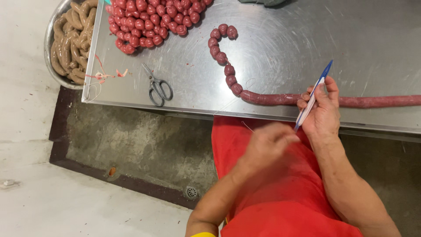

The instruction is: The person ties and segments meat-filled casings into individual links on a metal counter, using string and a pen-like tool to create knots and shears to cut the excess string.

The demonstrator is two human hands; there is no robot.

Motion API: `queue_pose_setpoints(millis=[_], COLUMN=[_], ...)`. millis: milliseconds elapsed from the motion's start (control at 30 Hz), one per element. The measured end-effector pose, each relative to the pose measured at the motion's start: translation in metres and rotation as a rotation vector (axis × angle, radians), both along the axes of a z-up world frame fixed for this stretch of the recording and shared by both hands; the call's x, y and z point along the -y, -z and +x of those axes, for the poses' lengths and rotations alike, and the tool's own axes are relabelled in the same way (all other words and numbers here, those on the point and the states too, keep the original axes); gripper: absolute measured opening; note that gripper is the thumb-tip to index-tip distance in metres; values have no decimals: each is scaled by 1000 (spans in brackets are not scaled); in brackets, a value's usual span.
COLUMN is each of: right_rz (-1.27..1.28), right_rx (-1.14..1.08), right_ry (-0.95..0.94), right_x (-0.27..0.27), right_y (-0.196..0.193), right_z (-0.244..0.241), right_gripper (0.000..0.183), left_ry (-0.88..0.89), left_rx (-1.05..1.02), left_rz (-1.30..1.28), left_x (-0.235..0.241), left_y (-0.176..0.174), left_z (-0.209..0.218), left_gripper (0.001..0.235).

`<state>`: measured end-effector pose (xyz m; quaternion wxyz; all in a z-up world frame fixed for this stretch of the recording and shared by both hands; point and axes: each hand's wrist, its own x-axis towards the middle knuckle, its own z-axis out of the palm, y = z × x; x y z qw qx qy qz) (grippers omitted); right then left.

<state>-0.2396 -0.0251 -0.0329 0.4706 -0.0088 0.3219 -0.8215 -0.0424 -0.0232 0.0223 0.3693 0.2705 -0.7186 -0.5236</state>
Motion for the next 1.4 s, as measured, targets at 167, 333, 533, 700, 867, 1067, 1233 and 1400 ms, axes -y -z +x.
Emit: queue_pose_setpoints(millis=[167, 333, 533, 700, 867, 1067, 1233, 1400], right_rz=[-95, 141, -50, -344, -80, -96, 165, -33], right_rx=[25, -407, -117, -150, -149, -97, -452, -33], right_ry=[-74, -370, -598, -604, -190, -204, -483, -633], right_x=[-5, -21, -36, -31, -1, 0, -14, -29], right_y=[-2, -16, -13, 8, -1, -8, -7, 0], right_z=[-7, 14, 34, 26, 7, -9, 16, 38], right_gripper=[24, 30, 30, 23, 24, 24, 30, 24], left_ry=[-72, -203, -271, -235, -52, -280, -311, -319], left_rx=[118, 45, 54, -154, -158, -53, 60, 53], left_rz=[69, -47, -180, 359, 332, 42, -410, -371], left_x=[9, 44, 67, 56, -27, 8, 55, 70], left_y=[12, -6, -15, 30, 44, 32, -2, -3], left_z=[-8, -5, -16, -30, -25, -6, 0, -16], left_gripper=[15, 14, 14, 15, 13, 13, 17, 14])
